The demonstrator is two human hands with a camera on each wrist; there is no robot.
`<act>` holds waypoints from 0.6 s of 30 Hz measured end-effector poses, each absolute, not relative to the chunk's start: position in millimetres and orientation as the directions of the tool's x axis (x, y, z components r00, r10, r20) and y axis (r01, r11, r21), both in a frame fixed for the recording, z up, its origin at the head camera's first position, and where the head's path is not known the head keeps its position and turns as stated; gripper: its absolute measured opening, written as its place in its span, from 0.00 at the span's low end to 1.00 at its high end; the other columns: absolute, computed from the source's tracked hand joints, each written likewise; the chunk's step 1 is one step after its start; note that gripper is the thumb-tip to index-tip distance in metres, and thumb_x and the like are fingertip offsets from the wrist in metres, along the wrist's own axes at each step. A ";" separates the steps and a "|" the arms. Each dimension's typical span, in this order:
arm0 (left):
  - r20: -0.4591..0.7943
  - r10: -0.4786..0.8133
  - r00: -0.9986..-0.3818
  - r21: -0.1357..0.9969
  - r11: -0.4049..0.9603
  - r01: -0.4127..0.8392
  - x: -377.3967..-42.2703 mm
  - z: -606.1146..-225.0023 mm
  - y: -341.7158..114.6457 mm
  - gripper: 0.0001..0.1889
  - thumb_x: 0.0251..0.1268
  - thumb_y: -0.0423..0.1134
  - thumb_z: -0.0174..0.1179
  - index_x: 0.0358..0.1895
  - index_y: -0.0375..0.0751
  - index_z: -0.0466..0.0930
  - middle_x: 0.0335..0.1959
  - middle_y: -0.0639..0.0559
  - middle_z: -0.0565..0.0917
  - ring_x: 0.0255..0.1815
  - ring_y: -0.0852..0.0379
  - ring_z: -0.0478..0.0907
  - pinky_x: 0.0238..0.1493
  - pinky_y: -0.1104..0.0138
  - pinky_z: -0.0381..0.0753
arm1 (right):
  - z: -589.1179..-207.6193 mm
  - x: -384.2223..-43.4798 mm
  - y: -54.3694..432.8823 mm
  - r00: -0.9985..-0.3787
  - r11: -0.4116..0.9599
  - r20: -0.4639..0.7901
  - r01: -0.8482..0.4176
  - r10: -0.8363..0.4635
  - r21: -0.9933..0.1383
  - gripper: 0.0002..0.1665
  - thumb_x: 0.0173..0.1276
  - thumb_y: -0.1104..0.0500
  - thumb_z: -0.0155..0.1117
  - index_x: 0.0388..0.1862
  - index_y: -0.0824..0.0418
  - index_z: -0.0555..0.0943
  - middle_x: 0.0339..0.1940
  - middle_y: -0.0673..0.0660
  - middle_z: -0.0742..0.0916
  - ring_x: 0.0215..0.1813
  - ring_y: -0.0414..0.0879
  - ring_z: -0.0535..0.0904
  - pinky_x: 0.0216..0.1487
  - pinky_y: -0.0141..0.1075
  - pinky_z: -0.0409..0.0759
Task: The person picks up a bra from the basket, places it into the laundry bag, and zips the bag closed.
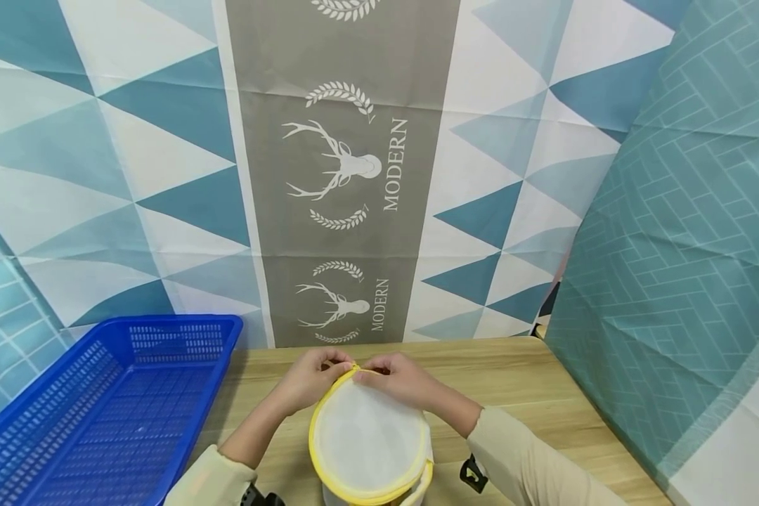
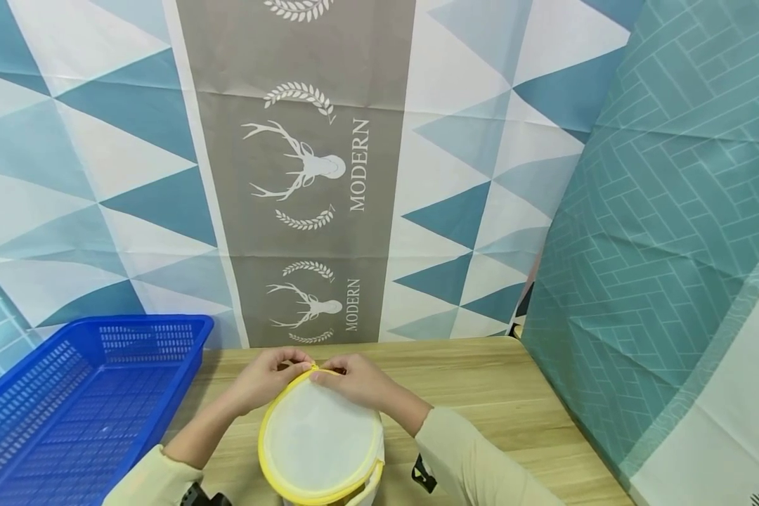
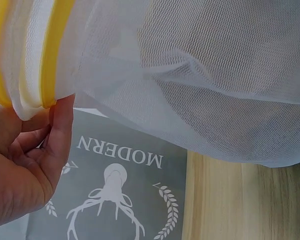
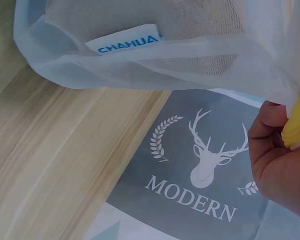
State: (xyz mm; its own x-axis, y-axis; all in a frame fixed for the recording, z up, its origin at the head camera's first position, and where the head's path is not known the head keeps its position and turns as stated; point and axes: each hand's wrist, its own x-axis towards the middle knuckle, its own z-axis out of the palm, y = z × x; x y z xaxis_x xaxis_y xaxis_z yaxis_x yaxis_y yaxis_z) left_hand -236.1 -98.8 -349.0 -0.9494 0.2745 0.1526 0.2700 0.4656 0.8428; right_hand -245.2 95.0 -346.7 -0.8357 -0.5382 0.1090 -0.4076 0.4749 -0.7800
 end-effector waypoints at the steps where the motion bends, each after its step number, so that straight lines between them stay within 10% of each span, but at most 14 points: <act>1: 0.154 0.278 -0.948 0.841 0.467 0.274 -236.4 -348.9 -99.0 0.07 0.67 0.37 0.55 0.39 0.38 0.81 0.35 0.50 0.83 0.32 0.59 0.78 0.32 0.67 0.77 | -346.5 -245.4 94.2 -0.832 0.476 0.112 -0.415 -0.543 -0.775 0.16 0.69 0.48 0.57 0.41 0.57 0.84 0.32 0.50 0.84 0.31 0.37 0.75 0.32 0.28 0.74; 18: 0.175 0.282 -0.943 0.850 0.440 0.289 -237.0 -353.5 -102.1 0.07 0.66 0.36 0.55 0.38 0.37 0.81 0.35 0.48 0.83 0.32 0.58 0.79 0.32 0.67 0.78 | -351.4 -245.9 94.7 -0.828 0.441 0.150 -0.430 -0.540 -0.788 0.16 0.71 0.52 0.54 0.38 0.60 0.85 0.30 0.53 0.85 0.25 0.35 0.74 0.27 0.28 0.74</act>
State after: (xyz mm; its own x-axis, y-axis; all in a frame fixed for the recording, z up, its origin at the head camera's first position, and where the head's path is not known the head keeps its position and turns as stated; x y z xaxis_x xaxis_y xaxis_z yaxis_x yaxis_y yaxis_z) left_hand -237.0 -102.1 -353.5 -0.9432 0.2824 0.1750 0.2894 0.4398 0.8502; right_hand -245.9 94.7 -351.4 -0.8282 -0.5401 0.1500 -0.4302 0.4410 -0.7877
